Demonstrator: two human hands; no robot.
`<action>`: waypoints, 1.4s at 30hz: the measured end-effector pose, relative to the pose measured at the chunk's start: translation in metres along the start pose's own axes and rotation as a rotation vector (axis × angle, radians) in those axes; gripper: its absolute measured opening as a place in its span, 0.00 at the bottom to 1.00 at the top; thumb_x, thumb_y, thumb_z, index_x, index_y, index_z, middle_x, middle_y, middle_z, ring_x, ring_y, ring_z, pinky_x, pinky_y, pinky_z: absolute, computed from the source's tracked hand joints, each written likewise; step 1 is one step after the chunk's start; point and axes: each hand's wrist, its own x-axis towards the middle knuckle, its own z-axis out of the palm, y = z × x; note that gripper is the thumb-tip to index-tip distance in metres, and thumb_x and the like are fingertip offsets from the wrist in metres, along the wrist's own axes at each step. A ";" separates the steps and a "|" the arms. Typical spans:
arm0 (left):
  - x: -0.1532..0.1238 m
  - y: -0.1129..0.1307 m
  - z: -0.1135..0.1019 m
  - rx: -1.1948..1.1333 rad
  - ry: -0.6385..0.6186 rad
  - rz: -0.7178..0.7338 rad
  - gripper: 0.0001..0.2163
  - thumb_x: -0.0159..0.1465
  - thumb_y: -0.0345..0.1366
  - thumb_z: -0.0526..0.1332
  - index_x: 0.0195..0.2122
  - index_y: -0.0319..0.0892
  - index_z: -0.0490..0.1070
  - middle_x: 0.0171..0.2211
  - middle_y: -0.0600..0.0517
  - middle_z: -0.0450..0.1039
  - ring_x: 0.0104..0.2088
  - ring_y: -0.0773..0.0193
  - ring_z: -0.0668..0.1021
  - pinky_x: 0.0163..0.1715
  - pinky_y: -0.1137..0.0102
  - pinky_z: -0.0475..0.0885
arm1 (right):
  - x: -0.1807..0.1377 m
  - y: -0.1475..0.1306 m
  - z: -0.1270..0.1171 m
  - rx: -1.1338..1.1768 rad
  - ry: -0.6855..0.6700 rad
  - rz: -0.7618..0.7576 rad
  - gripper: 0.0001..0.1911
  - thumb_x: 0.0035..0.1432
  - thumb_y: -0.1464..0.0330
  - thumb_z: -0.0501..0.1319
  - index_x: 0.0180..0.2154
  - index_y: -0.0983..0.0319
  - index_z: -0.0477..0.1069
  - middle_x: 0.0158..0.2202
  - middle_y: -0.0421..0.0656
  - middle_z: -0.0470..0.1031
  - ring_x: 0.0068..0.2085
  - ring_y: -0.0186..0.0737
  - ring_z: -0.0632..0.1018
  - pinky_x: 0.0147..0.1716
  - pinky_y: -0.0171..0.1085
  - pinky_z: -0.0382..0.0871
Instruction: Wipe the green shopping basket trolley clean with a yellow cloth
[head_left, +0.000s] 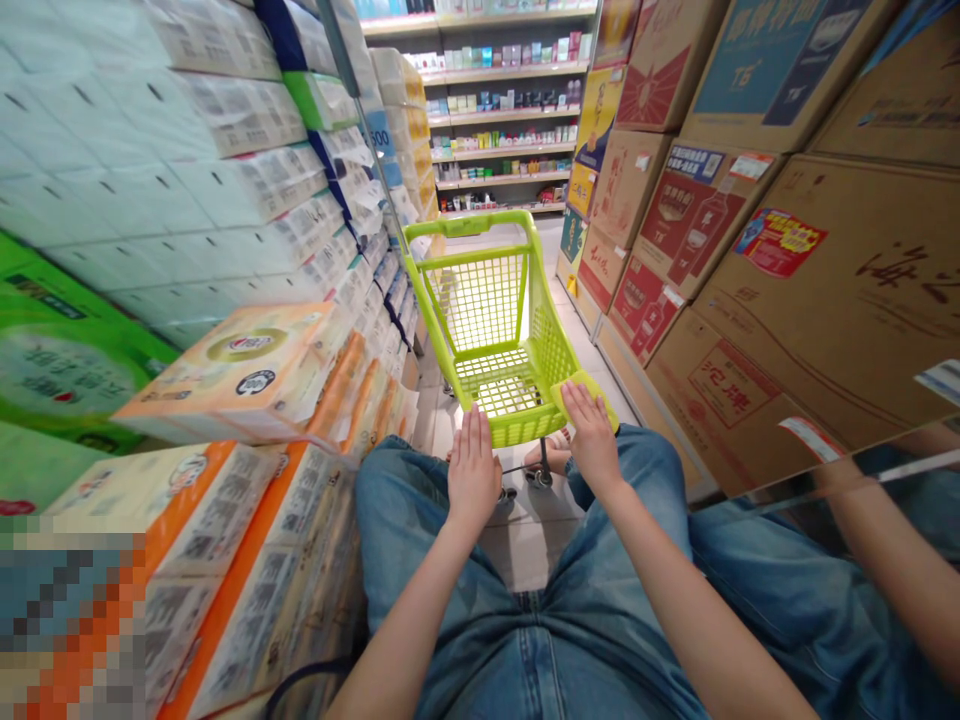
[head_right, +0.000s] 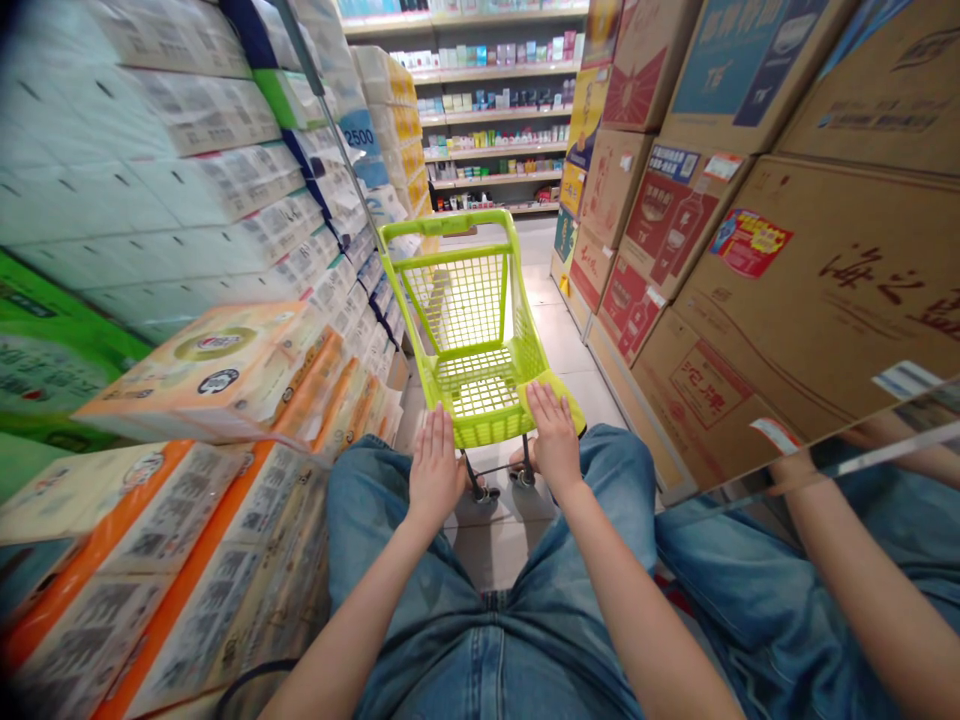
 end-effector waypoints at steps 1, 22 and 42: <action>0.000 0.000 0.000 -0.004 0.003 -0.001 0.40 0.61 0.28 0.56 0.72 0.31 0.36 0.72 0.38 0.44 0.72 0.52 0.48 0.69 0.56 0.52 | 0.001 0.002 0.000 0.004 0.009 0.022 0.45 0.51 0.83 0.49 0.70 0.61 0.50 0.69 0.46 0.60 0.71 0.43 0.56 0.69 0.53 0.51; 0.000 0.000 0.001 0.028 -0.001 -0.009 0.38 0.62 0.28 0.55 0.72 0.30 0.40 0.72 0.37 0.44 0.72 0.52 0.48 0.69 0.55 0.53 | -0.004 -0.086 0.021 -0.055 -0.080 -0.119 0.40 0.58 0.80 0.56 0.69 0.51 0.52 0.74 0.45 0.44 0.73 0.51 0.46 0.68 0.57 0.49; 0.001 -0.001 -0.001 -0.001 -0.009 0.000 0.40 0.61 0.27 0.55 0.72 0.31 0.36 0.73 0.38 0.43 0.73 0.53 0.47 0.69 0.56 0.52 | -0.002 -0.018 0.010 -0.064 0.023 0.043 0.41 0.53 0.82 0.52 0.69 0.63 0.53 0.72 0.49 0.53 0.73 0.47 0.47 0.69 0.53 0.50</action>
